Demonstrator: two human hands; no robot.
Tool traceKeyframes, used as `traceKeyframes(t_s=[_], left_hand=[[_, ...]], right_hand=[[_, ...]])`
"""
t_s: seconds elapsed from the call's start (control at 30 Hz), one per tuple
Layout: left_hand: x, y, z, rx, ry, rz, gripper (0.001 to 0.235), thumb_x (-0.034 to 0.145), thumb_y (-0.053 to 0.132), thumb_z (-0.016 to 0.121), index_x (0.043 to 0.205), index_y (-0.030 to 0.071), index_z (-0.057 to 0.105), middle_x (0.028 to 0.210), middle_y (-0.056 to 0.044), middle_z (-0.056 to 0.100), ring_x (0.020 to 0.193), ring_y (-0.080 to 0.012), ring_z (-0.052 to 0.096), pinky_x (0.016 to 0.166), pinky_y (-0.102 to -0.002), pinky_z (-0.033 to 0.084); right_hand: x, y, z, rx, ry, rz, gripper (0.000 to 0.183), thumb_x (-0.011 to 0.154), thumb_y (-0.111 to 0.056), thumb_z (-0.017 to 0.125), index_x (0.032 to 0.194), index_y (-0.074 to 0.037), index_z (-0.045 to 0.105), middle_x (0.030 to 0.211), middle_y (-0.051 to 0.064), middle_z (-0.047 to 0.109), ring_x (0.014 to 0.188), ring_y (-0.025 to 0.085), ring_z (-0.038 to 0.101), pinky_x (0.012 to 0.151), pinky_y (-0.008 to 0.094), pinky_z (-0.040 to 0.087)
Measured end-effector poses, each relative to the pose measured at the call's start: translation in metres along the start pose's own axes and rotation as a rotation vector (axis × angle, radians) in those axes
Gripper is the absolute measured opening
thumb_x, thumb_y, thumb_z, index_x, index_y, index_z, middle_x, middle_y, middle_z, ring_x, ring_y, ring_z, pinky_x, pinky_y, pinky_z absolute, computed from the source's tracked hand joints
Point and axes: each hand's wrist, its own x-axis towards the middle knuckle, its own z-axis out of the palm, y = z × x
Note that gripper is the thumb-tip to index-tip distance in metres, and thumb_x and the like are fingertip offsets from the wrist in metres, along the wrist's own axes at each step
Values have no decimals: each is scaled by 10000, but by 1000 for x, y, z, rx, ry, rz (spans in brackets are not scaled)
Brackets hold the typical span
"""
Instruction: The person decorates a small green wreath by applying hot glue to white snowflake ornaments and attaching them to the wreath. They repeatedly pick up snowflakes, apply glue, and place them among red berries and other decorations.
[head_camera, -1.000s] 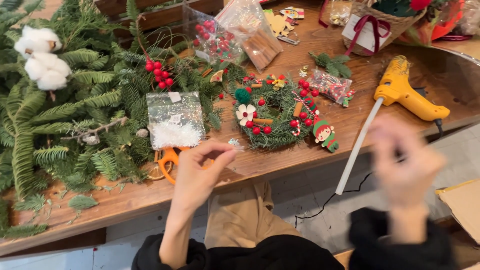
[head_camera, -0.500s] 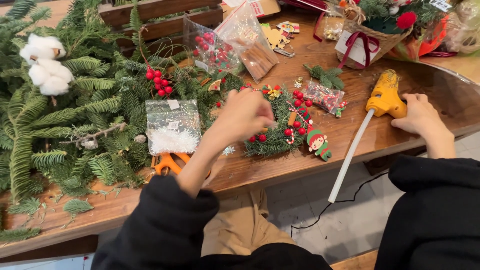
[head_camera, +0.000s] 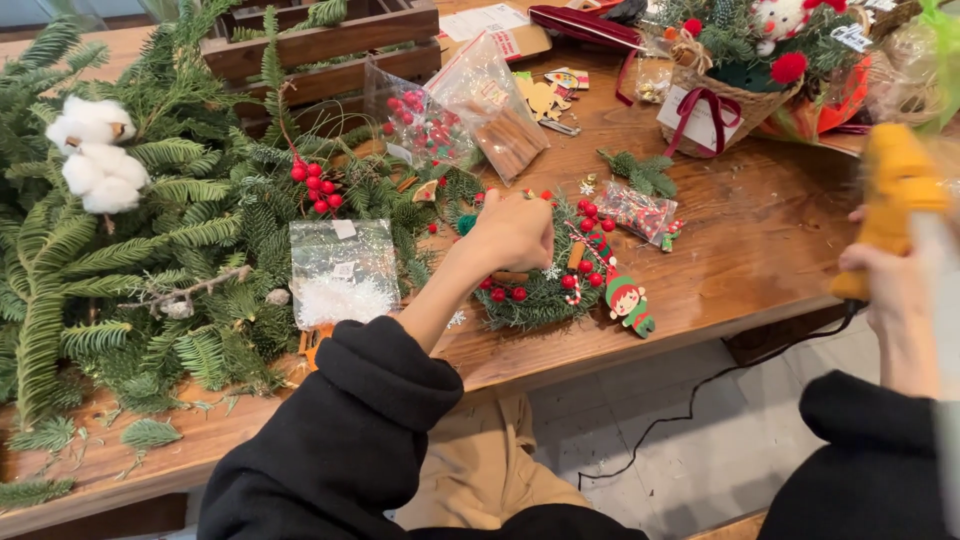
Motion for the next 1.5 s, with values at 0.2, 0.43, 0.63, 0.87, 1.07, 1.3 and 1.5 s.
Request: traceKeyframes(t_s=[0.2,0.43,0.63,0.87,1.07,1.3,1.5], left_hand=[[-38,1,-6,-170,204,101,197,883,174,731,695,123,765,733,1,698,976,-219,537,1000,-456,310],[-102,12,19,-483,663,502,146,948,154,684,810,115,655,817,-12,547,781,-192,492,744,-337,390],[-124,14,43,-344,941,665,62,968,15,645,925,59,643,850,-74,538,751,-240,461,715,-357,327],[-147,22,34,159,1093,819,252,1044,29,415,899,9,621,831,-96,524,669,-236,460,641,-344,365],[-153,24,29,296,1149,874,130,1004,4,556,895,0,626,846,-101,560,684,-205,489,622,-324,375],[-156,22,27,342,1162,888,133,1007,20,566,907,2,652,864,-91,573,706,-187,527,630,-314,399],[-156,21,28,335,1175,915,105,991,16,611,900,-2,661,875,-102,590,729,-195,548,628,-317,407]], right_hand=[[-81,-87,-9,892,-261,170,350,802,-175,619,1152,-178,618,1122,24,643,573,63,403,573,195,337],[-189,-100,25,784,-590,71,490,650,-213,684,1039,85,667,1264,409,616,1141,480,654,1110,516,425],[-233,-120,69,939,-762,-8,390,736,-167,679,1075,24,656,934,164,696,901,380,662,949,607,480],[-239,-159,74,817,-836,-29,328,694,-226,673,930,-4,626,723,122,601,729,312,658,683,430,482],[-239,-156,71,847,-866,25,369,644,-178,677,925,51,611,675,206,600,673,289,625,611,391,470],[-240,-157,70,886,-856,8,427,632,-113,684,990,89,571,734,167,569,630,294,608,597,420,508],[-238,-158,68,812,-920,-4,342,665,-164,681,923,55,624,650,152,595,678,307,629,625,412,529]])
